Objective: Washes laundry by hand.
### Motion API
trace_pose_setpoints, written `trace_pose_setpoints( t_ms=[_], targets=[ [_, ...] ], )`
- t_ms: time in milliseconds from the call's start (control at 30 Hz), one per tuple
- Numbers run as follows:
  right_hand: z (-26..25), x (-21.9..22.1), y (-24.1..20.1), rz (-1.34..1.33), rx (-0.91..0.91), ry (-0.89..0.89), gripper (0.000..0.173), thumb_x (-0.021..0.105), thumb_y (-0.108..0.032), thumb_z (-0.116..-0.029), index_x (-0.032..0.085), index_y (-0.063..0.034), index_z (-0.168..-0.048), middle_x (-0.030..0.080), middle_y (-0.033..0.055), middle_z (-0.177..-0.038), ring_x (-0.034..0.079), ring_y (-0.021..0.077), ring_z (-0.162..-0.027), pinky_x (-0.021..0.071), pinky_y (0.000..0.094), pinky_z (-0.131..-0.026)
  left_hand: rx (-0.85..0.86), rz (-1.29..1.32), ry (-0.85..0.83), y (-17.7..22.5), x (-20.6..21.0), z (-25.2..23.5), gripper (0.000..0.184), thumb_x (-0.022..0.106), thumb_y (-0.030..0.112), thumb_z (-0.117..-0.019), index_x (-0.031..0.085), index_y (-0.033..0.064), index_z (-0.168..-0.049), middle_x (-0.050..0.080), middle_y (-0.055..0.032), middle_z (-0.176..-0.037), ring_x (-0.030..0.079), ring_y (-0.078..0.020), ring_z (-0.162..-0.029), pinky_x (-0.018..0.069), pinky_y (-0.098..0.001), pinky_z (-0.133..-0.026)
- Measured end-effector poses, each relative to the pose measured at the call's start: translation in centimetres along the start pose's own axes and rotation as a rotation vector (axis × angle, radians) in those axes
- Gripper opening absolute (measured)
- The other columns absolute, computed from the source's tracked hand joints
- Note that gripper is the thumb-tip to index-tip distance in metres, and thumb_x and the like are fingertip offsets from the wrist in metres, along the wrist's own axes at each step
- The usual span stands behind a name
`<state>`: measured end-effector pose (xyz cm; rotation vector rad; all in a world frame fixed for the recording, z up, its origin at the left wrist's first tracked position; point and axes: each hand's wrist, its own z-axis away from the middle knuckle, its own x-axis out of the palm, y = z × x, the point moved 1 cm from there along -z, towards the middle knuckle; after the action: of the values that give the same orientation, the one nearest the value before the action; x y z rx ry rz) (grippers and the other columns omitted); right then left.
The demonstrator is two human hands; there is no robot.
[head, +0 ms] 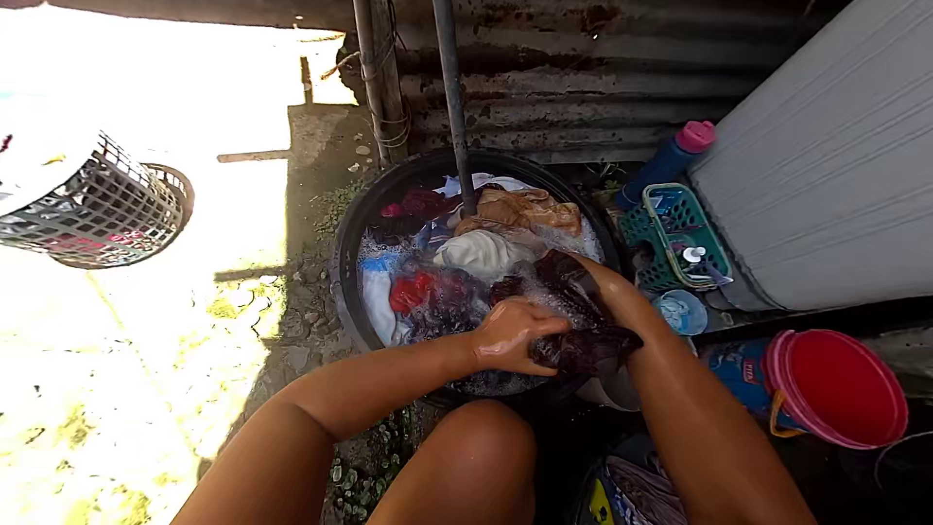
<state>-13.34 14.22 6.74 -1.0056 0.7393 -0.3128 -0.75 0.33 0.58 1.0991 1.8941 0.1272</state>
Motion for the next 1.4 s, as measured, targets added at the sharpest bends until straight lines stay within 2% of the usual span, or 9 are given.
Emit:
trace_pose_setpoints(
  t_ms=[167,267,367,633,733,900,1067,1233,1400],
  targets=[
    [-4.0,2.8,2.5,0.293,0.289,0.041,0.045,0.031,-0.022,-0.1139,0.048,0.0007,-0.149,0.049,0.0272,-0.15,0.045,0.0399,-0.143,0.0314,0.058,-0.118,-0.102,0.041,-0.33,-0.8,1.9,2.3,0.061,0.084,0.032,-0.0788,0.066,0.0015,-0.129,0.07,-0.025,-0.118,0.063,-0.0456,-0.118,0.047,-0.0611,-0.101],
    [-1.1,0.1,5.5,-0.024,0.218,0.215,0.04,0.038,-0.025,-0.1122,0.053,-0.0018,-0.142,0.06,0.0185,-0.133,0.058,0.025,-0.12,0.0468,0.0464,-0.103,-0.191,0.316,-0.244,-1.3,0.5,1.9,0.066,0.081,0.032,-0.0832,0.059,-0.0028,-0.135,0.065,-0.0222,-0.128,0.057,-0.0368,-0.125,0.0415,-0.0509,-0.11],
    [7.4,-5.1,7.1,-0.205,-0.042,0.369,0.024,0.043,-0.018,-0.1067,0.058,-0.0115,-0.124,0.067,-0.0072,-0.098,0.063,-0.0028,-0.086,0.056,0.0195,-0.075,-0.378,0.341,-0.221,-1.9,-3.6,3.8,0.112,0.081,0.051,-0.0792,0.022,0.0046,-0.162,0.023,-0.0159,-0.168,0.027,-0.0291,-0.154,0.0308,-0.0473,-0.123],
    [29.1,-14.5,10.8,0.443,0.147,0.294,0.052,0.062,-0.031,-0.0914,0.057,0.0051,-0.128,0.067,0.0153,-0.114,0.063,0.012,-0.1,0.0524,0.0366,-0.091,-1.566,-0.283,-0.347,-14.8,-8.3,13.4,0.071,0.065,0.027,-0.0983,0.033,-0.0102,-0.149,0.052,-0.0394,-0.137,0.057,-0.0551,-0.123,0.0457,-0.0703,-0.1],
    [30.4,-11.3,16.7,0.51,0.447,0.111,0.048,0.071,-0.013,-0.0894,0.059,0.0047,-0.132,0.066,0.031,-0.117,0.065,0.043,-0.11,0.0486,0.0644,-0.097,-1.401,-0.225,-0.56,-13.9,-3.7,13.6,0.058,0.064,0.018,-0.0982,0.041,-0.0035,-0.148,0.059,-0.0346,-0.131,0.059,-0.0531,-0.12,0.0458,-0.0714,-0.098],
    [26.5,-5.9,25.9,0.565,0.716,-0.112,0.09,0.085,-0.017,-0.0837,0.036,-0.005,-0.158,0.025,0.0366,-0.16,0.03,0.0535,-0.147,0.0302,0.0656,-0.117,-1.165,-0.021,-0.703,-10.6,-2.7,10.4,0.042,0.065,0.017,-0.0998,0.058,-0.0071,-0.133,0.061,-0.0318,-0.13,0.058,-0.048,-0.124,0.042,-0.067,-0.105],
    [15.5,-2.2,11.3,0.21,0.108,0.008,0.071,0.069,-0.028,-0.0954,0.039,-0.0043,-0.156,0.047,0.0198,-0.154,0.052,0.0328,-0.138,0.0478,0.0468,-0.11,-0.858,0.166,-0.363,-0.2,-12.4,-4.5,0.034,0.065,0.019,-0.1013,0.059,-0.0029,-0.127,0.064,-0.0223,-0.112,0.062,-0.031,-0.101,0.0495,-0.052,-0.093],
    [4.8,3.3,-1.2,-0.079,-0.276,0.136,0.131,0.086,-0.038,-0.0779,-0.008,-0.0107,-0.165,0.022,0.0201,-0.167,0.034,0.0306,-0.151,0.0407,0.0484,-0.116,-0.558,0.39,-0.03,7.4,-17.1,-14.1,0.03,0.059,0.016,-0.1041,0.05,0.0045,-0.131,0.059,-0.0036,-0.103,0.06,-0.0054,-0.087,0.0531,-0.0236,-0.08],
    [1.0,2.2,-3.6,-0.279,-0.2,0.365,0.064,0.076,-0.012,-0.0897,0.047,-0.0019,-0.146,0.062,0.0149,-0.133,0.063,0.0152,-0.119,0.0526,0.0341,-0.103,-0.452,0.507,0.255,3.9,-18.0,-13.5,0.044,0.056,0.014,-0.1045,0.04,0.0008,-0.144,0.062,-0.0088,-0.117,0.066,-0.009,-0.102,0.0567,-0.0265,-0.092]
  ],
)
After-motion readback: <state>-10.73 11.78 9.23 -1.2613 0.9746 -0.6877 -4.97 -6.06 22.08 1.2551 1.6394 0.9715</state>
